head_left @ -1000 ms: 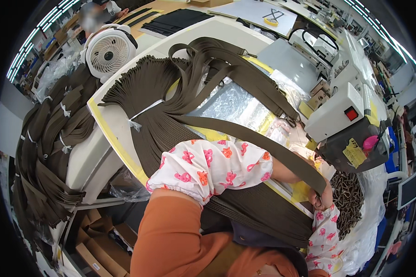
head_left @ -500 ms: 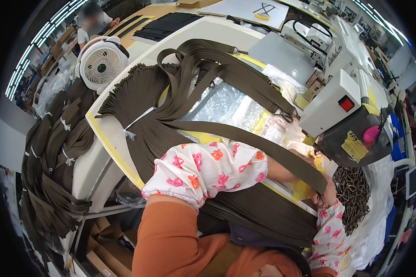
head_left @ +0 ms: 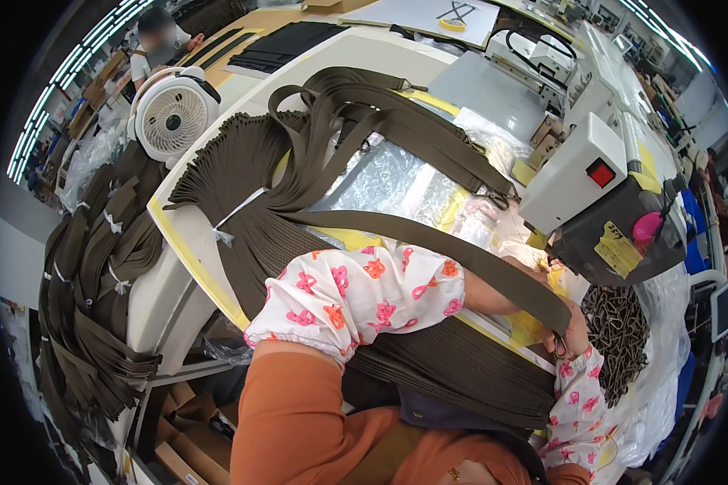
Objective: The recorder is using a sewing machine to attach hardware and sew together lengths of heavy webbing to form adjustable straps, likely for bags or luggage.
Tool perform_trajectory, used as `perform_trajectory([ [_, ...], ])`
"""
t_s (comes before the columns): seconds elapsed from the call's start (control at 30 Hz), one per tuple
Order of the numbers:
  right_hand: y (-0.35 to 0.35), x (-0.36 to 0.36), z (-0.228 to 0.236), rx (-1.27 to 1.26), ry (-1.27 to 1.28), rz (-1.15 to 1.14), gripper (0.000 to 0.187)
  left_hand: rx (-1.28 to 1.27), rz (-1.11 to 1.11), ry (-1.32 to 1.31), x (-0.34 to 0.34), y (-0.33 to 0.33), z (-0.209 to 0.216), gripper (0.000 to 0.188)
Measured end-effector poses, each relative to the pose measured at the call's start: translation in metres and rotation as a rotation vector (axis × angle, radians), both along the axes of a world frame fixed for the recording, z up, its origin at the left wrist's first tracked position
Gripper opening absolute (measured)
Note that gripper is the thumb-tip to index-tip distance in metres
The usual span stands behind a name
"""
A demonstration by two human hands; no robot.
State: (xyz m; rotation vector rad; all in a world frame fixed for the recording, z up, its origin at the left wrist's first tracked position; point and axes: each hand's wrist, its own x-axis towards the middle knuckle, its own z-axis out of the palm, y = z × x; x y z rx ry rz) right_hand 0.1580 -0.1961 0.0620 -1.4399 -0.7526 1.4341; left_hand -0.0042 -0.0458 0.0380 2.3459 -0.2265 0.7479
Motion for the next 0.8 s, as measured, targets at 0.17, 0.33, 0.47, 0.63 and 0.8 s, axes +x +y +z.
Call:
perform_trajectory([
  [0.17, 0.0, -0.001, -0.002, -0.004, 0.011, -0.014, 0.038, -0.015, -0.005, 0.011, 0.0, -0.001, 0.0, 0.026],
  [0.33, 0.001, -0.002, 0.002, -0.002, 0.003, -0.001, 0.04, -0.058, -0.057, 0.043, -0.003, 0.0, 0.004, 0.032],
  [0.47, 0.0, -0.003, 0.002, -0.011, 0.014, -0.005, 0.041, -0.11, -0.087, 0.014, -0.004, 0.0, 0.003, 0.033],
  [0.63, 0.002, -0.008, 0.007, -0.035, -0.027, 0.015, 0.044, -0.107, -0.087, 0.064, -0.007, 0.001, 0.006, 0.031],
  [0.8, 0.001, -0.01, 0.014, -0.125, -0.068, -0.041, 0.043, -0.137, -0.11, -0.024, -0.002, 0.003, -0.002, 0.027],
])
